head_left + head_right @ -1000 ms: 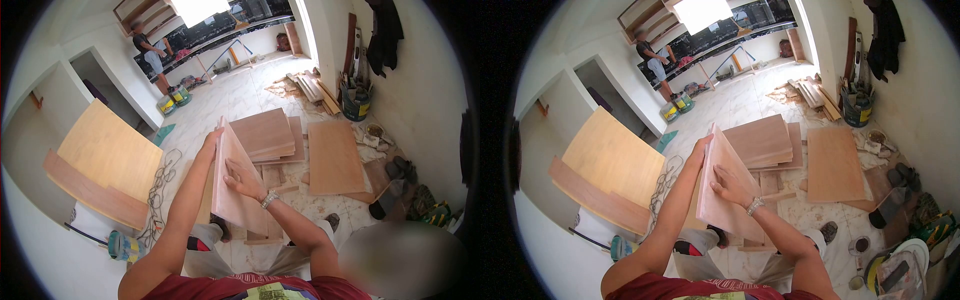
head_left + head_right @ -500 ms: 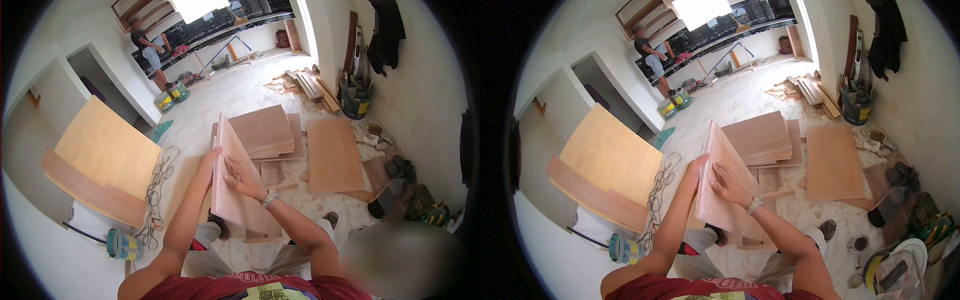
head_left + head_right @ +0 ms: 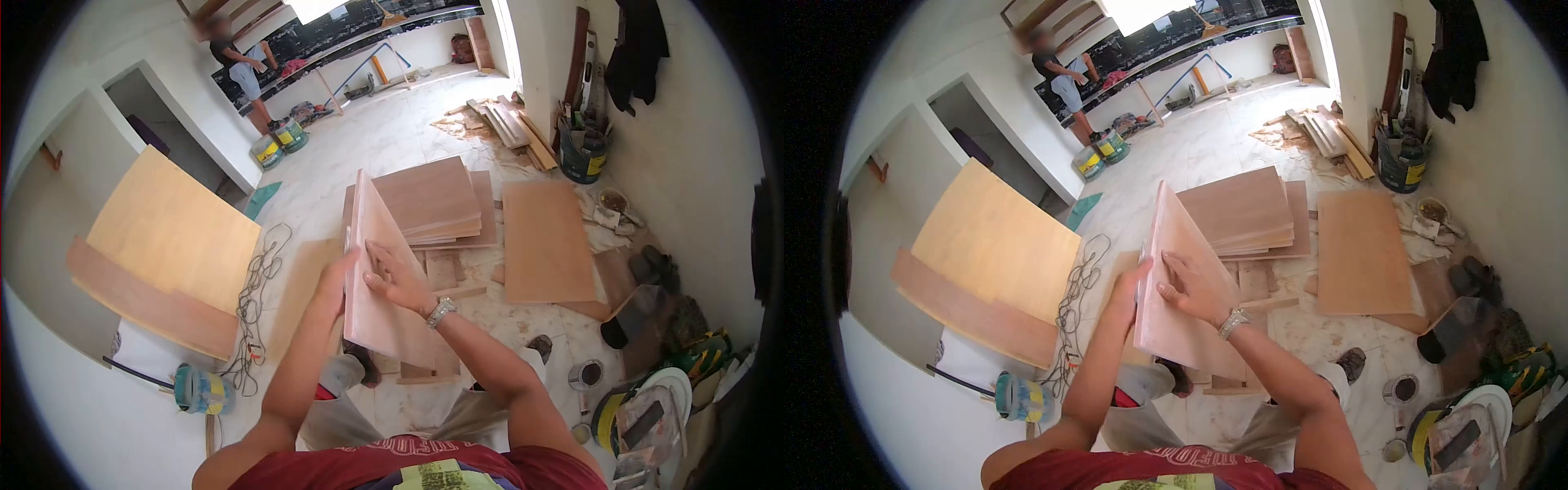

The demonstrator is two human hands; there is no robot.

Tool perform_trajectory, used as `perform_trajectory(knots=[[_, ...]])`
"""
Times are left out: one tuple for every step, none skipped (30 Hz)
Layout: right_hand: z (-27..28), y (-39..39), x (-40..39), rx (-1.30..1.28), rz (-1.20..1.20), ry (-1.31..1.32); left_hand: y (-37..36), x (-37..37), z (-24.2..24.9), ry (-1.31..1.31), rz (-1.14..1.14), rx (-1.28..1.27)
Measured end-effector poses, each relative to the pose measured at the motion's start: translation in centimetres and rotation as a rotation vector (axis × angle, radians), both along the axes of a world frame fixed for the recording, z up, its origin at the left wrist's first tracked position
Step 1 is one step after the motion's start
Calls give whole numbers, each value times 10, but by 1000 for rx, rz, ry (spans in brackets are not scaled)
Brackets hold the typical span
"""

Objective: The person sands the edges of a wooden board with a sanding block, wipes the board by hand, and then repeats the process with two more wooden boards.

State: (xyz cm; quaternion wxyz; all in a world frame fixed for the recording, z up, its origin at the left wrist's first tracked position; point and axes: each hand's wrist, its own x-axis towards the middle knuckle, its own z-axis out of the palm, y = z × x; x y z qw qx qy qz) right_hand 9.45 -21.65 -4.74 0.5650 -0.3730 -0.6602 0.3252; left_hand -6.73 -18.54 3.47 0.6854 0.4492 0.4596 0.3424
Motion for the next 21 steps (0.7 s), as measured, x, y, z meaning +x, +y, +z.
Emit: perform_trajectory(knots=[[-3,2,-3,-1,11,28,21,4,0,5,-14,9],[-6,3,-5,2,17,37,43,9,0,-5,-3,24],[-9,6,-6,9,19,46,68,16,0,-15,4,43],[-11,8,-6,14,18,57,92,21,-2,18,6,65],[-12,9,-6,34,7,30,116,27,-2,51,5,86],[-12,11,-6,53,-6,1,136,34,-1,82,2,107],[-14,11,-5,68,-17,-28,151,40,1,92,0,107],[-15,12,-5,80,-29,-35,165,43,3,103,1,107],[-15,14,-5,93,-39,-42,170,50,8,113,5,106],[-17,13,-6,101,-44,-48,172,53,9,126,17,101],[-18,14,-7,97,-45,-43,174,55,10,116,-2,102],[-17,14,-7,93,-44,-38,173,56,12,105,-20,102],[-17,13,-7,88,-41,-33,171,55,13,95,-34,100],[-17,12,-7,86,-35,-27,169,54,13,96,-33,86],[-15,11,-7,86,-31,-20,168,55,14,97,-33,75],[-14,10,-7,88,-28,-13,167,56,16,97,-35,66],[-15,9,-7,86,-25,-16,167,55,15,97,-37,54],[-14,10,-5,88,-23,-21,173,54,14,95,-40,47],[-14,11,-4,89,-21,-26,178,53,11,92,-43,40],[-14,10,-4,92,-27,-33,183,53,9,85,-27,22],[-14,10,-4,97,-32,-42,187,54,8,77,-10,6]])
